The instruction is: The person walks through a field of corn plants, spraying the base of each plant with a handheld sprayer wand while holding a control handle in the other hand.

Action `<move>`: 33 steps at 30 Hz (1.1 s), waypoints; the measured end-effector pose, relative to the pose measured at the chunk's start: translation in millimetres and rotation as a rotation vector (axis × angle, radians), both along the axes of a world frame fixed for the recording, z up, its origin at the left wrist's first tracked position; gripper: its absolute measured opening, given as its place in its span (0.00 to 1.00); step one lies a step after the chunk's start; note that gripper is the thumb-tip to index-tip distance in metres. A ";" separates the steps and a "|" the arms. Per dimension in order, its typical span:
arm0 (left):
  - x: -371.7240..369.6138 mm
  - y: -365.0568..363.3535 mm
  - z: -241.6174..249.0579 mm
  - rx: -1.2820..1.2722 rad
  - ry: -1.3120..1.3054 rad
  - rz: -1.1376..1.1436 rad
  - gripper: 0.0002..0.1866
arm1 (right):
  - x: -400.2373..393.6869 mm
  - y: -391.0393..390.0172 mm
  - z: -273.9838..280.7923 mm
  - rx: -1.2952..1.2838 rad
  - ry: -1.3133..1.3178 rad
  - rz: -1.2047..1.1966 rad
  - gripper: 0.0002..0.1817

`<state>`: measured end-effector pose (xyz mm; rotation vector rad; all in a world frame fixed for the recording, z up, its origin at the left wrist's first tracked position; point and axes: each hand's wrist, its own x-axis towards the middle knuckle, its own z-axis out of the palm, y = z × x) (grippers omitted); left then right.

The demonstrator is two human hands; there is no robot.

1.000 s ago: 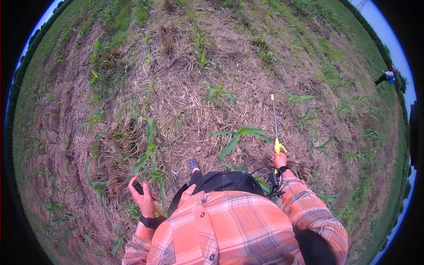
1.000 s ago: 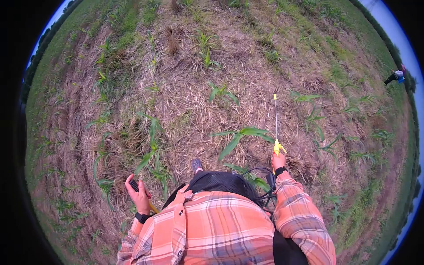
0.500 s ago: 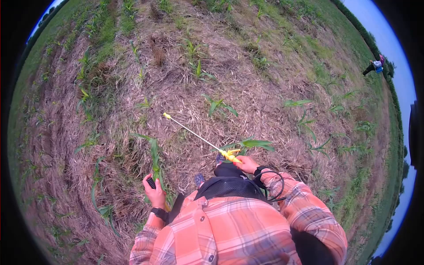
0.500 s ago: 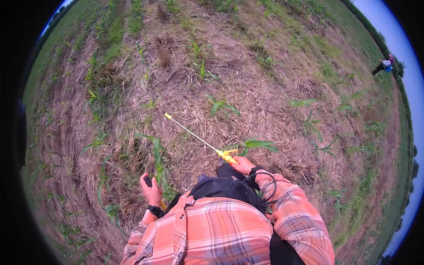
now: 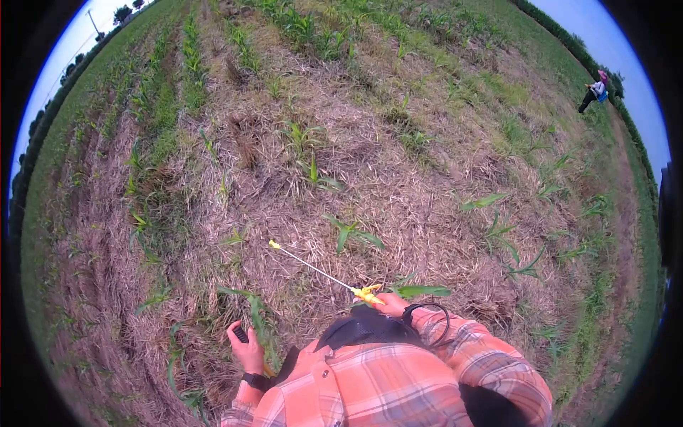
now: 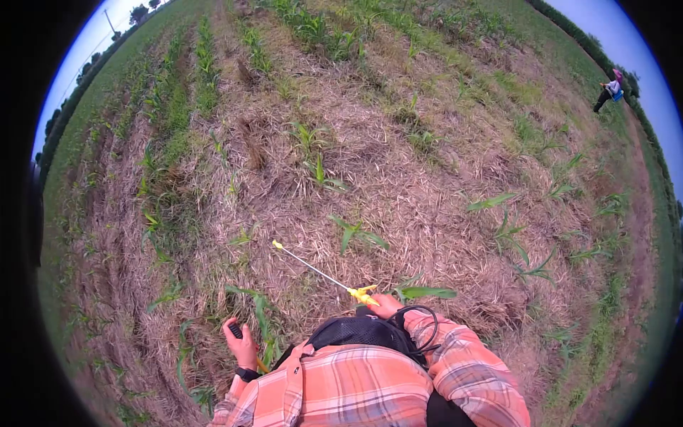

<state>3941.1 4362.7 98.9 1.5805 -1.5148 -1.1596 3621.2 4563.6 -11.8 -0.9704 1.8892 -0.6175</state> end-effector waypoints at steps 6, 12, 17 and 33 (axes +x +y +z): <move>-58.6 -42.4 -51.3 -0.158 -0.203 -0.007 0.14 | -102.9 32.9 -21.2 0.150 0.204 -0.250 0.18; -93.8 -72.5 -43.2 -0.392 -0.160 -0.051 0.13 | -208.4 103.7 -5.4 0.120 0.521 -0.273 0.19; -115.0 -76.6 0.8 -0.221 -0.130 -0.019 0.15 | -274.9 144.6 53.3 0.346 0.564 -0.426 0.16; -167.8 -161.0 -10.8 -0.241 -0.154 -0.045 0.14 | -241.6 -80.6 -14.8 0.197 0.298 -0.483 0.18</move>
